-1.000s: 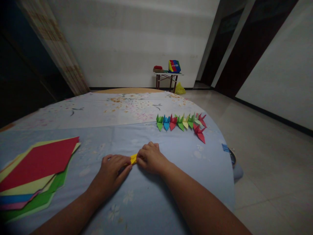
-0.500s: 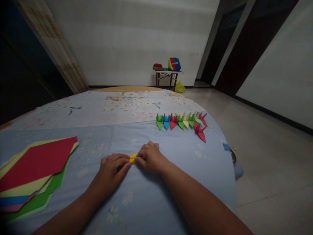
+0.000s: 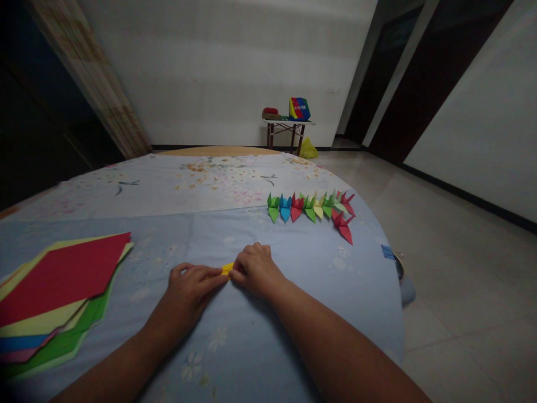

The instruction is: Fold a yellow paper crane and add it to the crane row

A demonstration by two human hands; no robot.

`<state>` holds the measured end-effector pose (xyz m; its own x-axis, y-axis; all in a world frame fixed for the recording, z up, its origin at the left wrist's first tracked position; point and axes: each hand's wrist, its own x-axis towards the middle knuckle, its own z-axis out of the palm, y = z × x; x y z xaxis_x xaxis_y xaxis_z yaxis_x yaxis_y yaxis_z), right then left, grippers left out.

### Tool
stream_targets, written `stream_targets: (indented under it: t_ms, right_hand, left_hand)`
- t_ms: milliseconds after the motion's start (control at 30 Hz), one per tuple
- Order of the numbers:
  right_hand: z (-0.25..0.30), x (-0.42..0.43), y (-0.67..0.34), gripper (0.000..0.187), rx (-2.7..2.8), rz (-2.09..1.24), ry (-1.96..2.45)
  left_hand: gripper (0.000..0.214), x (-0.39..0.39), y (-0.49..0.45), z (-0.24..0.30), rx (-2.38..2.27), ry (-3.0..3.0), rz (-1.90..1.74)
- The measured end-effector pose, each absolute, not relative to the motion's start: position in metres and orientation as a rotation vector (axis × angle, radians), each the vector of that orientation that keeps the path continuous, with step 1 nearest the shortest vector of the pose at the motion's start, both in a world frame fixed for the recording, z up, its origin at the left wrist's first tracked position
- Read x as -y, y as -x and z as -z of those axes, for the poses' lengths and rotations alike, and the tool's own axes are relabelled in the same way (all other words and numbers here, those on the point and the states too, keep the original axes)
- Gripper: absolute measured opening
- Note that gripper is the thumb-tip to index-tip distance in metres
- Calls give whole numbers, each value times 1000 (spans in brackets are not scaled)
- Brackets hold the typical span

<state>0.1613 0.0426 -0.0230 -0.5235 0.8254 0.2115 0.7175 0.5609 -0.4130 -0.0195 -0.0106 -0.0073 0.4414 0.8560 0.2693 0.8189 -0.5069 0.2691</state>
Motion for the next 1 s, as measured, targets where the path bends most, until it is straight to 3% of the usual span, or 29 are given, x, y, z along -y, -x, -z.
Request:
stream_targets:
  t_ms: [700,1000]
  right_hand:
    - [16,-40,-171,10,2396,-493,1263]
    - [13,-40,-170,8,2352,-546,1326]
  left_hand:
    - [36,13,23,0,-1417,-2712,-301]
    - [31,15,21,2,-1434,-2742,-284]
